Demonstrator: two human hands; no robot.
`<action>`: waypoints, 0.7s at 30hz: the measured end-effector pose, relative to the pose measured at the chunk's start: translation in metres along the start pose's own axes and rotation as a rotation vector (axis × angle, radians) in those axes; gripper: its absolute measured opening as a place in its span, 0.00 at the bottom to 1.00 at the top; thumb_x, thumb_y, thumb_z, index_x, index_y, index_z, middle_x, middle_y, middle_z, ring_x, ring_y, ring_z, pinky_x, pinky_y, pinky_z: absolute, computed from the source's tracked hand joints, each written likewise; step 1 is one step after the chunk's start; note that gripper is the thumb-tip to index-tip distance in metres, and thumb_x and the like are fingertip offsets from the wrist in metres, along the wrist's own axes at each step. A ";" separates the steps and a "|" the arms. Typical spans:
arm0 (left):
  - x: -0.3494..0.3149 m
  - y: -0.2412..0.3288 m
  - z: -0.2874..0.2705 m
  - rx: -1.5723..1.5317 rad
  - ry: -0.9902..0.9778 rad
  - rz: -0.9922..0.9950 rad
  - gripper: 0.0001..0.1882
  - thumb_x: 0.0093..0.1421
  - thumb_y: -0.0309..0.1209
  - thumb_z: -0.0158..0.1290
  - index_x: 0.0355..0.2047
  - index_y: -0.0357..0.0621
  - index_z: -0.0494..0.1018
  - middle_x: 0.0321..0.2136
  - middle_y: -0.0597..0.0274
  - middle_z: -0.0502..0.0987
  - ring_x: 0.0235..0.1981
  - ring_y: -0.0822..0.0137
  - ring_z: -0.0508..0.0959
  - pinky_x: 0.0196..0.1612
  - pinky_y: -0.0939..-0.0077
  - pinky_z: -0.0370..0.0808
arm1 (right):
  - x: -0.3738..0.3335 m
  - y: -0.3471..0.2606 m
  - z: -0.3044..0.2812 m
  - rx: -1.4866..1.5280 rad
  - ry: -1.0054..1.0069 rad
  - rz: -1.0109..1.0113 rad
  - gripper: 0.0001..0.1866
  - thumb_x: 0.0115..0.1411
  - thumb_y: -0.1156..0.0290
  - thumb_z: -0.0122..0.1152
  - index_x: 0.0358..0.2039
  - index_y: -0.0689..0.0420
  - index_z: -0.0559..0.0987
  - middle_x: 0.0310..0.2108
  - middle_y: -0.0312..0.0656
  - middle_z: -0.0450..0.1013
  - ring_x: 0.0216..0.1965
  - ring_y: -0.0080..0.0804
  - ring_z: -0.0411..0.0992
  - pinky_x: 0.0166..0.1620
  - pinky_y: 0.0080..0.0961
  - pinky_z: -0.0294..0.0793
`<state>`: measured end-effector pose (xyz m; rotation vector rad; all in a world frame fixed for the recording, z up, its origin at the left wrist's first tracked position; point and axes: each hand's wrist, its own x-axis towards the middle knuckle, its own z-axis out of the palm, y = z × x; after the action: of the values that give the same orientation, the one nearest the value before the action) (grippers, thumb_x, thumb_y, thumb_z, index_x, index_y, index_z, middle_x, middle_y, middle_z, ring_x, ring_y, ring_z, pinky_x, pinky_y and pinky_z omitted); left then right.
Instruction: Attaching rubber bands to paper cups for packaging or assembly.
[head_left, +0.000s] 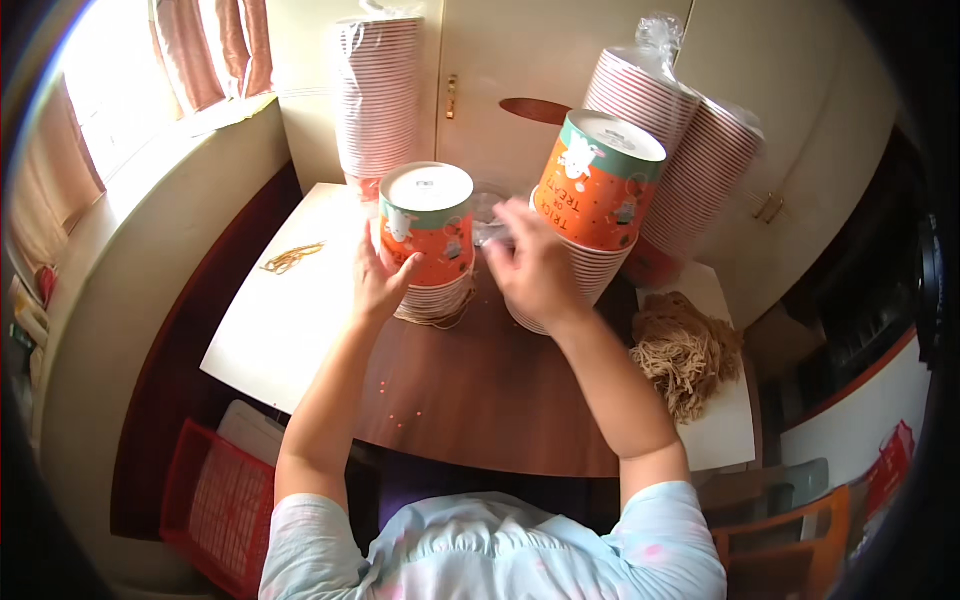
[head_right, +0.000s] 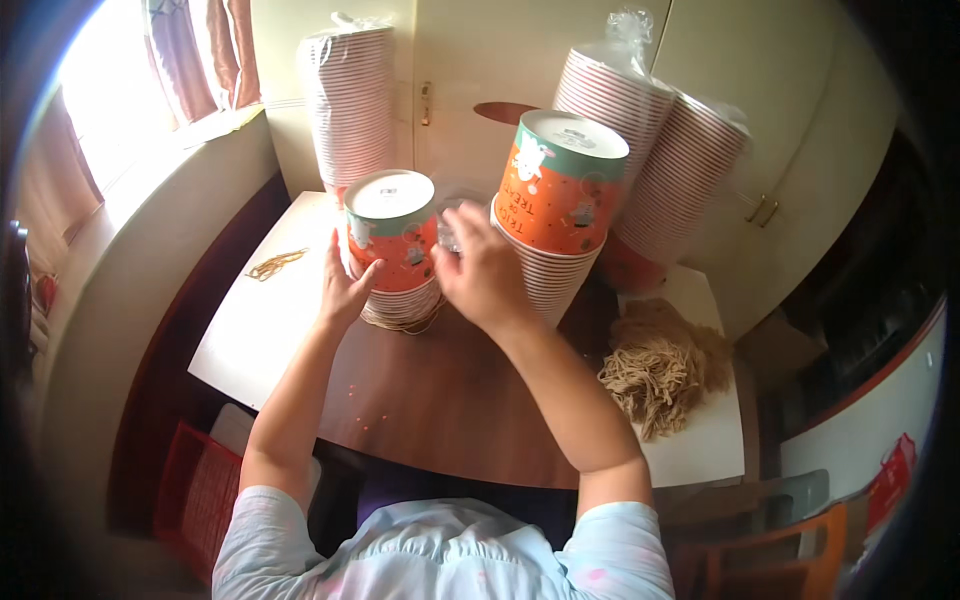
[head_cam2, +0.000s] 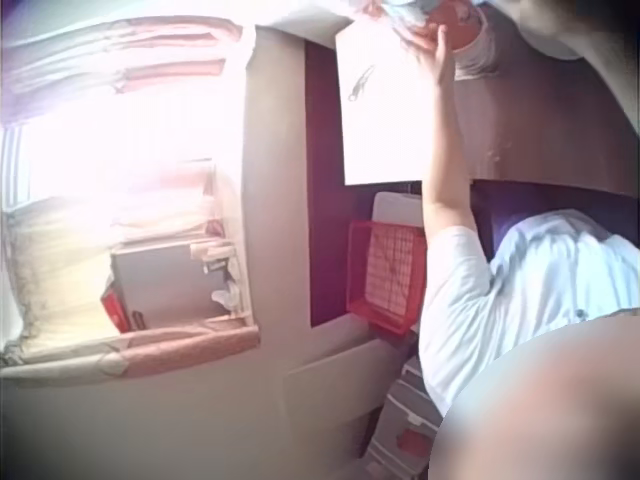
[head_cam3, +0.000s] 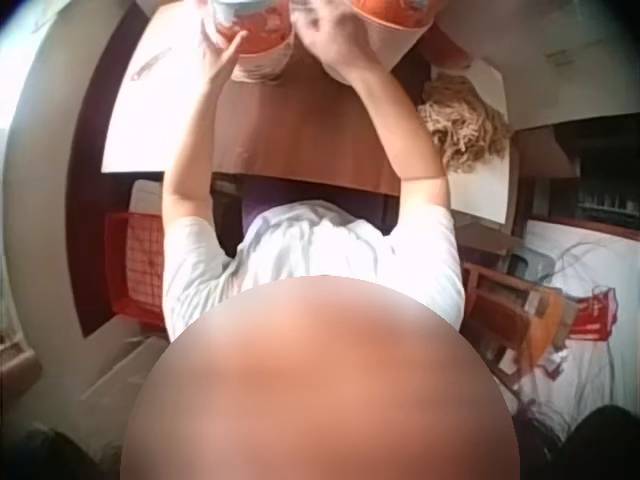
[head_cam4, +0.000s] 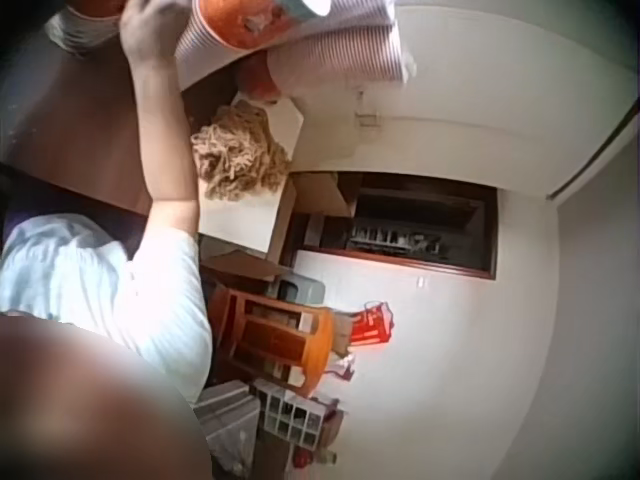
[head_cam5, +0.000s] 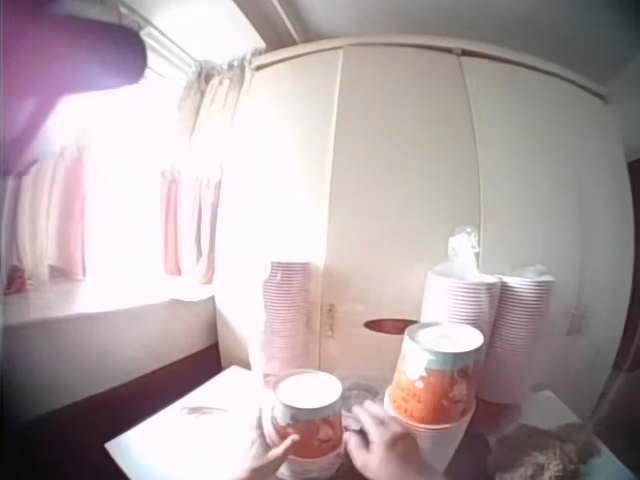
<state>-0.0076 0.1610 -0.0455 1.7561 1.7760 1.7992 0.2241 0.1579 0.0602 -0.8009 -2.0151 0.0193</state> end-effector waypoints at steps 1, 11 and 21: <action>-0.005 0.005 -0.005 0.071 0.042 0.030 0.50 0.48 0.41 0.65 0.61 0.26 0.49 0.55 0.35 0.62 0.57 0.45 0.64 0.58 0.57 0.63 | 0.012 -0.011 -0.031 -0.127 0.176 -0.143 0.17 0.51 0.68 0.64 0.41 0.61 0.77 0.43 0.50 0.72 0.48 0.49 0.68 0.52 0.41 0.66; -0.017 0.150 0.064 0.213 0.108 0.220 0.60 0.42 0.56 0.65 0.64 0.35 0.45 0.64 0.36 0.45 0.66 0.40 0.43 0.65 0.45 0.39 | 0.068 0.039 -0.129 -0.331 0.074 0.049 0.16 0.46 0.69 0.68 0.34 0.62 0.76 0.34 0.48 0.75 0.36 0.46 0.74 0.41 0.36 0.73; -0.005 0.160 0.134 0.038 -0.125 0.086 0.56 0.43 0.59 0.62 0.61 0.32 0.51 0.59 0.42 0.60 0.62 0.42 0.57 0.63 0.47 0.52 | 0.099 0.045 -0.139 -0.256 0.254 -0.095 0.15 0.44 0.68 0.71 0.30 0.62 0.77 0.31 0.49 0.76 0.33 0.43 0.75 0.37 0.34 0.73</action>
<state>0.1878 0.1898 0.0224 1.9411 1.7232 1.6542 0.3207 0.2064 0.1993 -0.8201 -1.8318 -0.3838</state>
